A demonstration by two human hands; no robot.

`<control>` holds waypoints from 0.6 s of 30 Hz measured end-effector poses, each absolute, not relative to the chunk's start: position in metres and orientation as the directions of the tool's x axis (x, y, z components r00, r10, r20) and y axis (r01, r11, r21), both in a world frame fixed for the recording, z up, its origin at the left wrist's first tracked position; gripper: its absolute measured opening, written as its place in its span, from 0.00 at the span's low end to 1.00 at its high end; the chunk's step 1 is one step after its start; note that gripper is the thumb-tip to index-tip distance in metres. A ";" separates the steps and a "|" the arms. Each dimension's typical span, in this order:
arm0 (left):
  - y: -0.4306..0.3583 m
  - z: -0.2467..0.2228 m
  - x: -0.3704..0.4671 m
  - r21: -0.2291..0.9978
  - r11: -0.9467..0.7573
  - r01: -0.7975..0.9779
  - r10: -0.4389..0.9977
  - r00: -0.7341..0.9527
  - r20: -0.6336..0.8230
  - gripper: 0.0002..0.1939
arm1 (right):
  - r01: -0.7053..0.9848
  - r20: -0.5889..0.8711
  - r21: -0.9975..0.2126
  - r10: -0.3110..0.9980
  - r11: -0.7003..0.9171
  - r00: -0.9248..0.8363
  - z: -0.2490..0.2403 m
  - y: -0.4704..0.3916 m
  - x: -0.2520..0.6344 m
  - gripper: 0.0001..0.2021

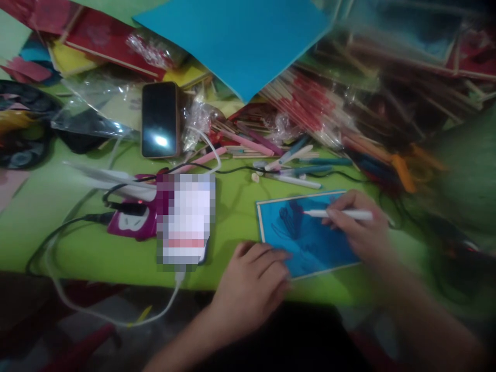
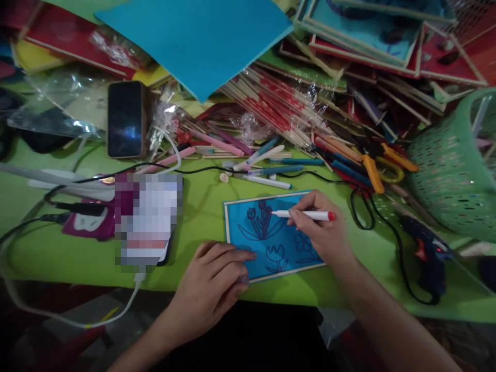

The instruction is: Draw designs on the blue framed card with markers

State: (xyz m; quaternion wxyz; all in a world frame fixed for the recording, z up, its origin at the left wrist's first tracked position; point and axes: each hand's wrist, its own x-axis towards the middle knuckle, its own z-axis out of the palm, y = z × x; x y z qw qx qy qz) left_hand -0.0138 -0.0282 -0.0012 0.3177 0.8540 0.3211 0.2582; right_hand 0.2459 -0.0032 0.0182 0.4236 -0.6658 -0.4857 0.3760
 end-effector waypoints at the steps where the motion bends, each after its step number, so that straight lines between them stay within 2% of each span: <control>1: -0.028 -0.001 -0.014 0.709 -0.591 0.385 0.712 0.662 0.235 0.09 | 0.330 -0.088 -0.929 0.967 -0.166 0.239 0.018 -0.004 0.247 0.09; 18: -0.028 0.000 -0.013 0.715 -0.583 0.387 0.717 0.658 0.229 0.08 | 0.370 -0.075 -0.912 0.957 -0.179 0.279 0.016 -0.003 0.245 0.08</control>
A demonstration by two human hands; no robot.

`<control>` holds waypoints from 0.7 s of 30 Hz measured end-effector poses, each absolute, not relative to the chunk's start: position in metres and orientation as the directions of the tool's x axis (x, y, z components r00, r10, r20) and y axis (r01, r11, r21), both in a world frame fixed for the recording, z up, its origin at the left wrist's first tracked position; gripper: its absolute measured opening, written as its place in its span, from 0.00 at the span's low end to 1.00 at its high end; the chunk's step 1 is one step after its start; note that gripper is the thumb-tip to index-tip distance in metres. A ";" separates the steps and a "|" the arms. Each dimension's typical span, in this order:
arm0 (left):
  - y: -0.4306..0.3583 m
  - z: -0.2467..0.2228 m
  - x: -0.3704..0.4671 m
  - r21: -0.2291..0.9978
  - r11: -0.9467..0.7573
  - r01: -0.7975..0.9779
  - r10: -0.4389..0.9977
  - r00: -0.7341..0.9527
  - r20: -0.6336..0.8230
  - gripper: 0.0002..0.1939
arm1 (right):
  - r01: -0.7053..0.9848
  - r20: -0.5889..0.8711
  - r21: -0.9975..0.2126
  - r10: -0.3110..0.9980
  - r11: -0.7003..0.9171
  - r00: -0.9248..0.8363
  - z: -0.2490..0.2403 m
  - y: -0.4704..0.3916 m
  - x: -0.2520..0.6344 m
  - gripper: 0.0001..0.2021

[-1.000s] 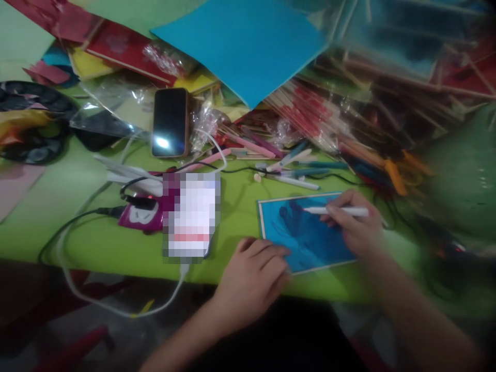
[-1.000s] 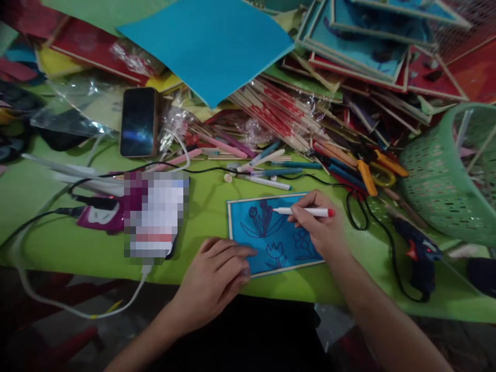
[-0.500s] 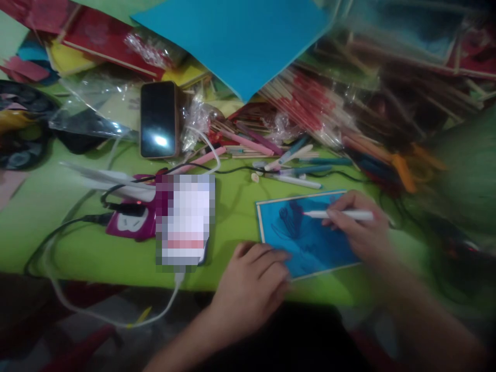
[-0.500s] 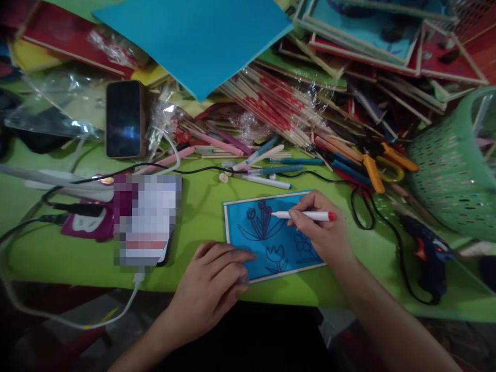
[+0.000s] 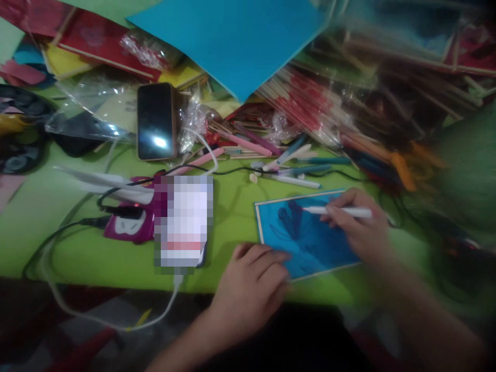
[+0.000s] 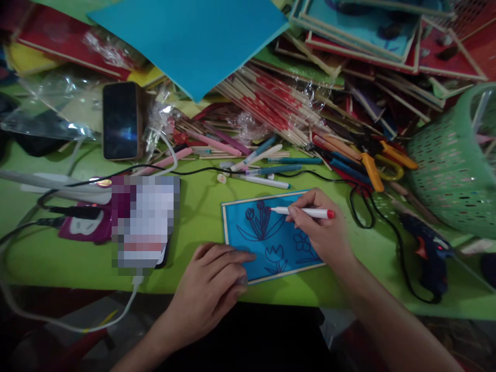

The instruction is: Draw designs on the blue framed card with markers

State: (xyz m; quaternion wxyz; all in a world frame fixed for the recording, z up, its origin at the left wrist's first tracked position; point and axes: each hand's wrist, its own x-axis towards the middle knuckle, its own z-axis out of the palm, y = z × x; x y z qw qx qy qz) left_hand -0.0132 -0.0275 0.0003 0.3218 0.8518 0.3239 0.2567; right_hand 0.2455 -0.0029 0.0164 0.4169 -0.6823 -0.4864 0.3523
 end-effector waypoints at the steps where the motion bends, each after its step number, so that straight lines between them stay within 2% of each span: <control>1: -0.028 0.000 -0.013 0.716 -0.583 0.385 0.717 0.658 0.230 0.08 | 0.371 -0.074 -0.911 0.957 -0.179 0.280 0.016 -0.003 0.246 0.08; 12: -0.028 0.000 -0.013 0.719 -0.578 0.386 0.720 0.656 0.227 0.07 | 0.390 -0.067 -0.904 0.961 -0.173 0.270 0.019 -0.001 0.245 0.11; 21: -0.028 0.000 -0.013 0.720 -0.574 0.389 0.722 0.656 0.221 0.10 | 0.381 -0.071 -0.910 0.968 -0.161 0.240 0.019 -0.002 0.246 0.10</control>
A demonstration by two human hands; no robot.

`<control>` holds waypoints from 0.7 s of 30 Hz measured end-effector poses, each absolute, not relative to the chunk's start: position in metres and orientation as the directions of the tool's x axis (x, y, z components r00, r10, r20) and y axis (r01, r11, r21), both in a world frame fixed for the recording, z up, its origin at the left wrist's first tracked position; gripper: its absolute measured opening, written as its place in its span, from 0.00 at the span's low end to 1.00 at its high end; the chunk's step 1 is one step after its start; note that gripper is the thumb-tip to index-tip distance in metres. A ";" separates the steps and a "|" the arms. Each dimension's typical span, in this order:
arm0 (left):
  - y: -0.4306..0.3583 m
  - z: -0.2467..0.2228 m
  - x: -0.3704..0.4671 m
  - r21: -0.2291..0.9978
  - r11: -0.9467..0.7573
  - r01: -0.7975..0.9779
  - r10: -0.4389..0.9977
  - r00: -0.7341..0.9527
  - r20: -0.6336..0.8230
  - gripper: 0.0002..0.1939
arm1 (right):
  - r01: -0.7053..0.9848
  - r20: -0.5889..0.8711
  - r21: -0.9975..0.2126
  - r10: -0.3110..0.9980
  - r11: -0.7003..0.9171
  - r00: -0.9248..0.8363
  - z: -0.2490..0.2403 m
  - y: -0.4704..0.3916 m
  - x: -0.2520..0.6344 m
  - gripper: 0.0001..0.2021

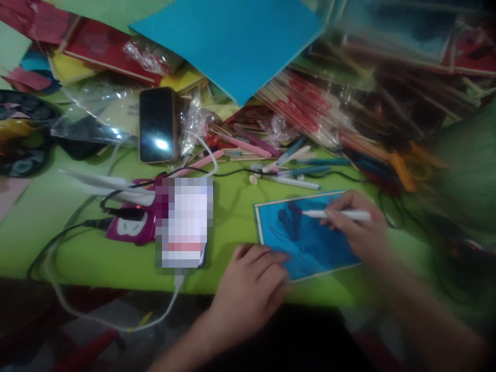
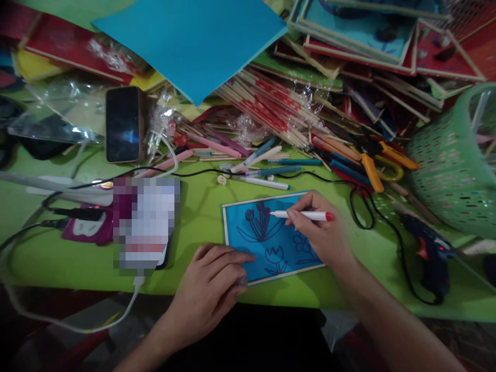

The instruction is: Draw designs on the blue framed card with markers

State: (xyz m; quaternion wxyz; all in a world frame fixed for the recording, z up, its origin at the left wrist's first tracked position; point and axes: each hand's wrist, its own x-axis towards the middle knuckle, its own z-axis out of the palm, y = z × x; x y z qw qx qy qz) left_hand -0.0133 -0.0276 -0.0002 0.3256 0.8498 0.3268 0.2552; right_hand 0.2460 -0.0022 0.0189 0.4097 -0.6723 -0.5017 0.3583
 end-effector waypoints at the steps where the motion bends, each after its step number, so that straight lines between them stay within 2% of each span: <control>1: -0.028 0.000 -0.013 0.721 -0.574 0.390 0.722 0.655 0.220 0.10 | 0.383 -0.073 -0.910 0.970 -0.160 0.232 0.019 -0.002 0.246 0.10; 21: -0.028 0.001 -0.014 0.729 -0.568 0.383 0.722 0.657 0.217 0.10 | 0.399 -0.078 -0.901 0.968 -0.171 0.238 0.019 -0.003 0.247 0.08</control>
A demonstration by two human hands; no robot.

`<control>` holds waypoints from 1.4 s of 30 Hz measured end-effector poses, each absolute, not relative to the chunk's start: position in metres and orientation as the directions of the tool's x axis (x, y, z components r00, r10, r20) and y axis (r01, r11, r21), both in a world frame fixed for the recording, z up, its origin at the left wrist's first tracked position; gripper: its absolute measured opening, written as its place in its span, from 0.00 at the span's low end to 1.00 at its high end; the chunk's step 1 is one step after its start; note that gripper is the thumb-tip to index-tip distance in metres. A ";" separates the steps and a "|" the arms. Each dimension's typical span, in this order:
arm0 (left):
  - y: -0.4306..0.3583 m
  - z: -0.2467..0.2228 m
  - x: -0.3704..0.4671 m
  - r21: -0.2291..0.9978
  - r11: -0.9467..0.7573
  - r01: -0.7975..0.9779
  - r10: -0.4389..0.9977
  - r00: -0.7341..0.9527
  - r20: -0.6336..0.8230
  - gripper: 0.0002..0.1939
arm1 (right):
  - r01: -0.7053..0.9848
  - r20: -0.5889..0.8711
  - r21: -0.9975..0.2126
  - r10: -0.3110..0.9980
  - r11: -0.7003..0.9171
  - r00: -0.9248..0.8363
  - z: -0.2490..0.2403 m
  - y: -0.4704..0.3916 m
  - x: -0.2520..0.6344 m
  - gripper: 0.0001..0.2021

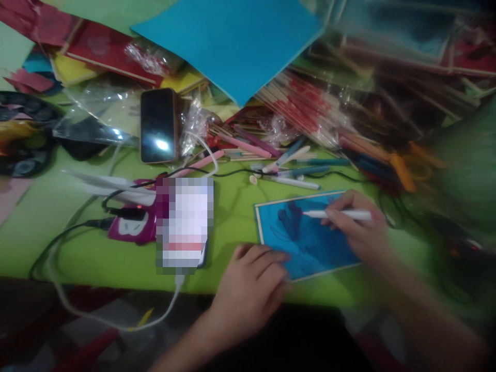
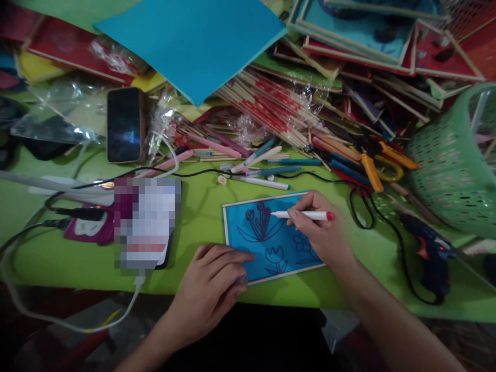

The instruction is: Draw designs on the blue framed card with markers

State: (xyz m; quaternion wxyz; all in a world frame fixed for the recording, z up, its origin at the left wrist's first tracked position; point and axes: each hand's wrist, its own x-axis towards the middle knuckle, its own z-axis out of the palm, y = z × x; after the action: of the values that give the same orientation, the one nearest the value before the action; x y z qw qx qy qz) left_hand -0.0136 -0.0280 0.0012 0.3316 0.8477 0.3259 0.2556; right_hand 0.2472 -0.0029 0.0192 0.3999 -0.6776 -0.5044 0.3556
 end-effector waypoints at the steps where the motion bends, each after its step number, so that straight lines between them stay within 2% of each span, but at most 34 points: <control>1: -0.028 0.001 -0.014 0.729 -0.568 0.382 0.720 0.659 0.216 0.10 | 0.397 -0.076 -0.902 0.968 -0.170 0.240 0.019 -0.003 0.247 0.08; 16: -0.028 0.001 -0.013 0.723 -0.575 0.383 0.723 0.652 0.230 0.10 | 0.440 -0.052 -0.887 0.977 -0.140 0.204 0.023 -0.002 0.246 0.08; 26: -0.029 -0.001 -0.013 0.715 -0.587 0.379 0.720 0.648 0.248 0.08 | 0.379 -0.069 -0.911 0.968 -0.159 0.241 0.018 -0.002 0.247 0.09; 42: -0.028 -0.001 -0.013 0.721 -0.581 0.379 0.722 0.648 0.241 0.07 | 0.385 -0.080 -0.906 0.965 -0.175 0.250 0.017 -0.001 0.246 0.08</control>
State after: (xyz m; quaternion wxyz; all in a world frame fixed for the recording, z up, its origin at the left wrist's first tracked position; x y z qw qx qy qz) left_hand -0.0133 -0.0283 -0.0007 0.3232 0.8484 0.3245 0.2656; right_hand 0.2455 -0.0014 0.0166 0.4061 -0.6783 -0.4975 0.3570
